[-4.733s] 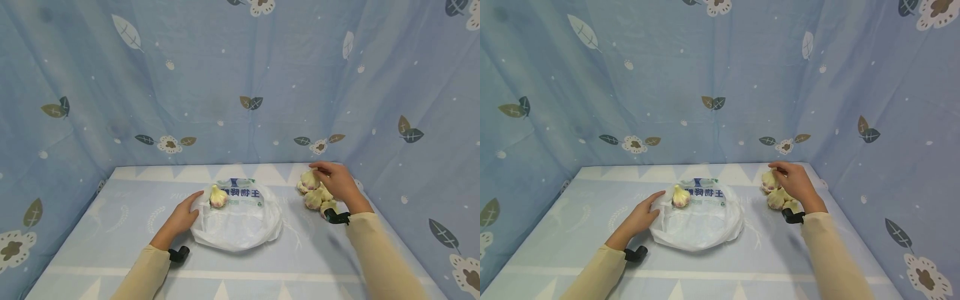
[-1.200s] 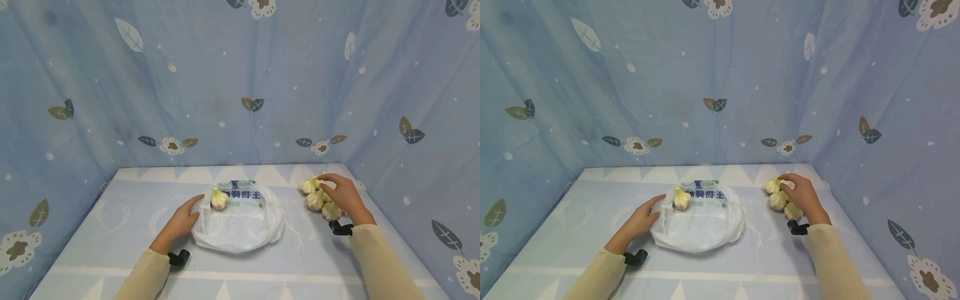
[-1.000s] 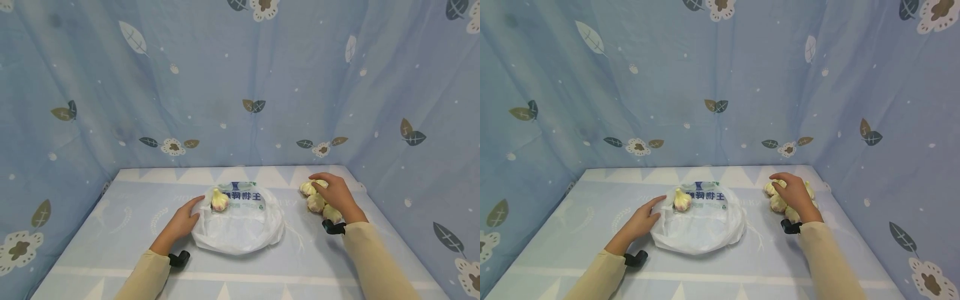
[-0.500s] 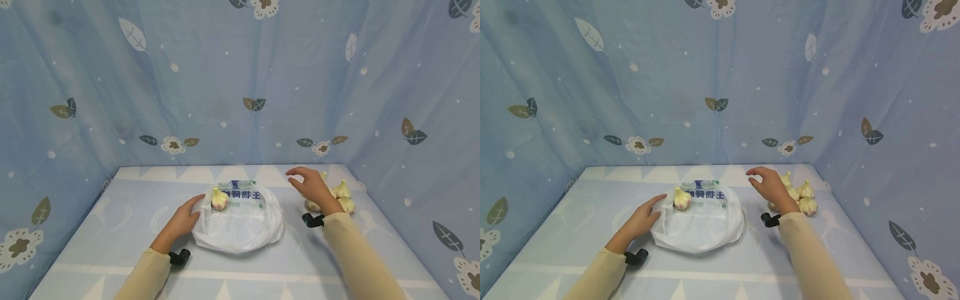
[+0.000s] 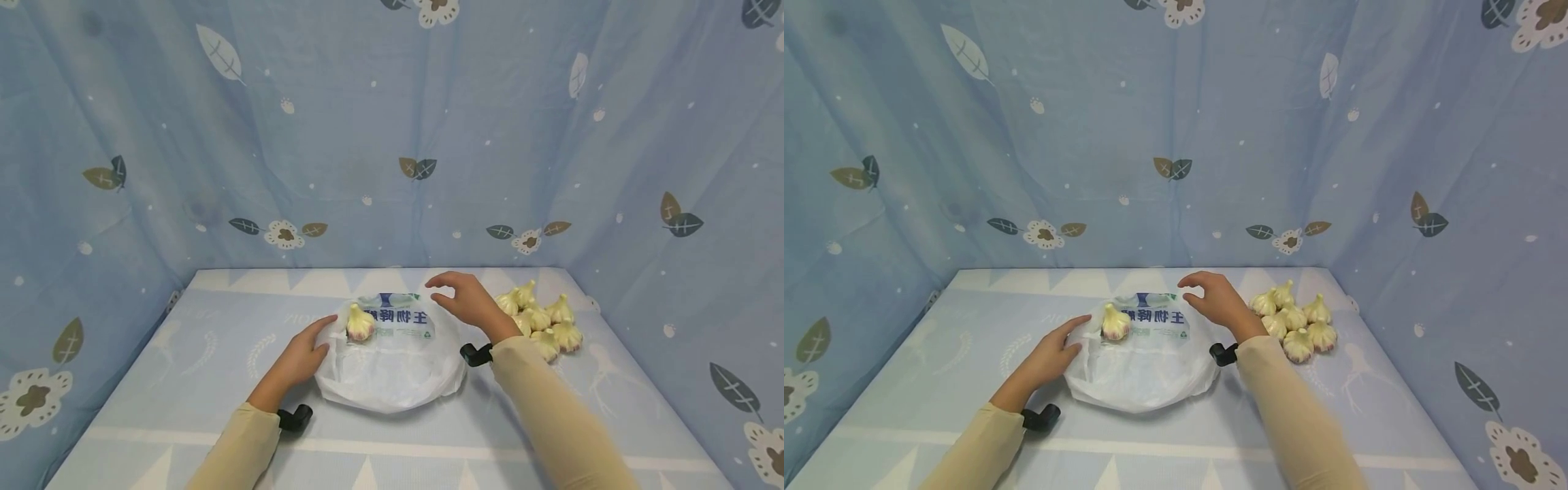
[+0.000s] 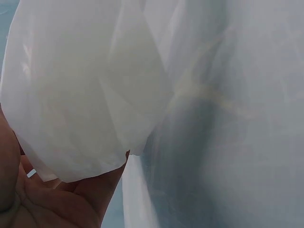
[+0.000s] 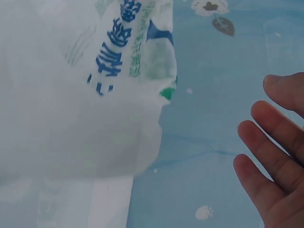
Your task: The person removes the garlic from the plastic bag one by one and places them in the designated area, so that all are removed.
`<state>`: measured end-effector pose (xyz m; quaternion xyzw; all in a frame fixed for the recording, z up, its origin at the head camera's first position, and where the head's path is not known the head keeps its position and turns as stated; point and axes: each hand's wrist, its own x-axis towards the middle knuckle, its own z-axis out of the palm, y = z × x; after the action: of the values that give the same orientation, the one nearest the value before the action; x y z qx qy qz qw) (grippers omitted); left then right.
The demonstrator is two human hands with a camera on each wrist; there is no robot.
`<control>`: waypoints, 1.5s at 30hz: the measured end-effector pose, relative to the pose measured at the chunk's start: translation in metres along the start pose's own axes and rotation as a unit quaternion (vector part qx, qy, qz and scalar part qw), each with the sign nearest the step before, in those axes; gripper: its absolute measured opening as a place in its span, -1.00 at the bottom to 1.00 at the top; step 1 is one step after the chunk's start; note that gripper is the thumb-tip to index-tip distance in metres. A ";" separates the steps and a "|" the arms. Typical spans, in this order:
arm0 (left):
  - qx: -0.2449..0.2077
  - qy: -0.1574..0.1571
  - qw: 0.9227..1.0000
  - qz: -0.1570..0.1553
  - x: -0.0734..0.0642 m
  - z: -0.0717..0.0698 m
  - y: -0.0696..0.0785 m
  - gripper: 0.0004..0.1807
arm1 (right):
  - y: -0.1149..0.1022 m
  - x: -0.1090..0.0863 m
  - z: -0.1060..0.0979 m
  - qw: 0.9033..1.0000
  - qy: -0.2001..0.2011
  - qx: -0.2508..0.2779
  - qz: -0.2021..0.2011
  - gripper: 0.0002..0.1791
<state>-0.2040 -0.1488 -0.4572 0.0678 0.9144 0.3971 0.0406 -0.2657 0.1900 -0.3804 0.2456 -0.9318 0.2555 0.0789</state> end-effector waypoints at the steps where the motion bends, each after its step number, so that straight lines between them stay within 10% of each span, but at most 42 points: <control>1: 0.000 0.000 1.000 0.000 0.000 0.000 0.000 -0.37 | -0.002 0.003 0.002 1.000 -0.004 0.002 -0.002 -0.71; 45: 0.002 0.007 1.000 0.021 0.001 0.002 0.002 -0.38 | -0.074 0.062 0.106 0.985 -0.164 0.058 -0.004 -0.60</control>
<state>-0.2043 -0.1458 -0.4574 0.0841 0.9139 0.3964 0.0255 -0.2850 0.0542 -0.4218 0.2916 -0.9149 0.2650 -0.0881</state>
